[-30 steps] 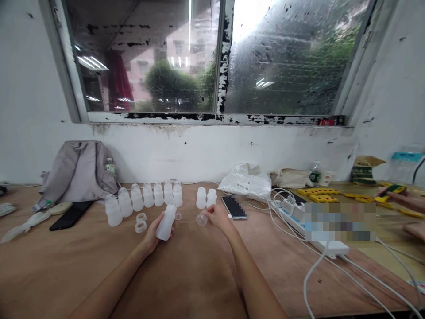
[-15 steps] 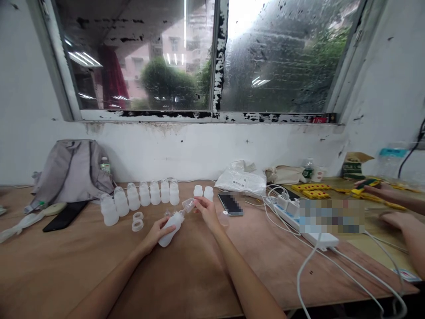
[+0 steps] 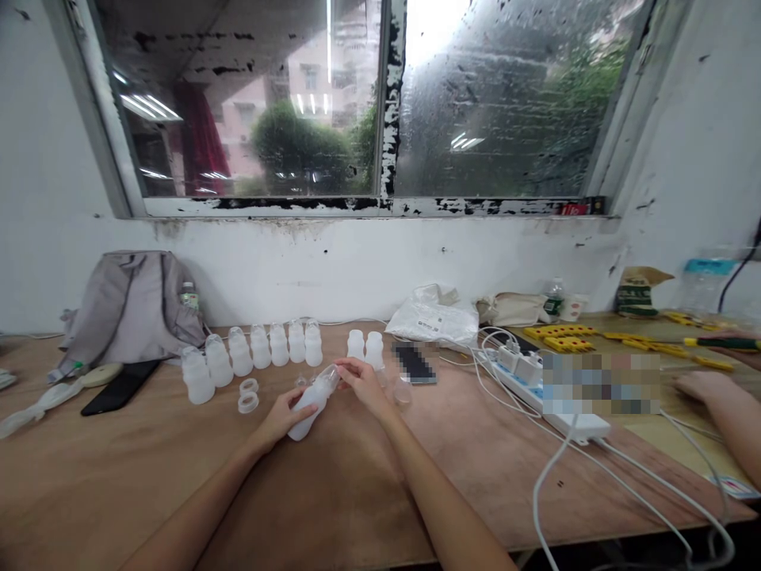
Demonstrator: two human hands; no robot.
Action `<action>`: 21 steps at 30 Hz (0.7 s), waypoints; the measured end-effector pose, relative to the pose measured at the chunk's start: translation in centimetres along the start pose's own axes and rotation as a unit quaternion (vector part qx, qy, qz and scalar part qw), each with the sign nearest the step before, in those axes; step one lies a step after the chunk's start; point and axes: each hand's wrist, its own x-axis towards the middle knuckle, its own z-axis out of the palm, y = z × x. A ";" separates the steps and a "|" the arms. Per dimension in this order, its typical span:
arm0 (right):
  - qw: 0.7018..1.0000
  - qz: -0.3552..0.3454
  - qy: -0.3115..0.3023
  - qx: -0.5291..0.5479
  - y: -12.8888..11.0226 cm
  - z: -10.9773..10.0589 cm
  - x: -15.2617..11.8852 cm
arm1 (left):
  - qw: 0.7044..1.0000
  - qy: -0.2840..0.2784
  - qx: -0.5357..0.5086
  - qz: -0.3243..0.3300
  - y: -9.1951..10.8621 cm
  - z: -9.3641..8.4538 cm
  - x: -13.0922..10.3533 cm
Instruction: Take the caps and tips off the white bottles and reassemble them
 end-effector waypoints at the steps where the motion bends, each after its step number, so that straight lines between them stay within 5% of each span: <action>1: 1.000 0.000 0.001 -0.003 0.0 0.1 0.0 | 1.000 0.000 0.001 -0.002 0.0 0.0 0.0; 21: 0.999 -0.025 0.035 -0.020 0.6 0.9 0.0 | 1.000 0.011 0.003 0.010 0.1 0.3 -0.1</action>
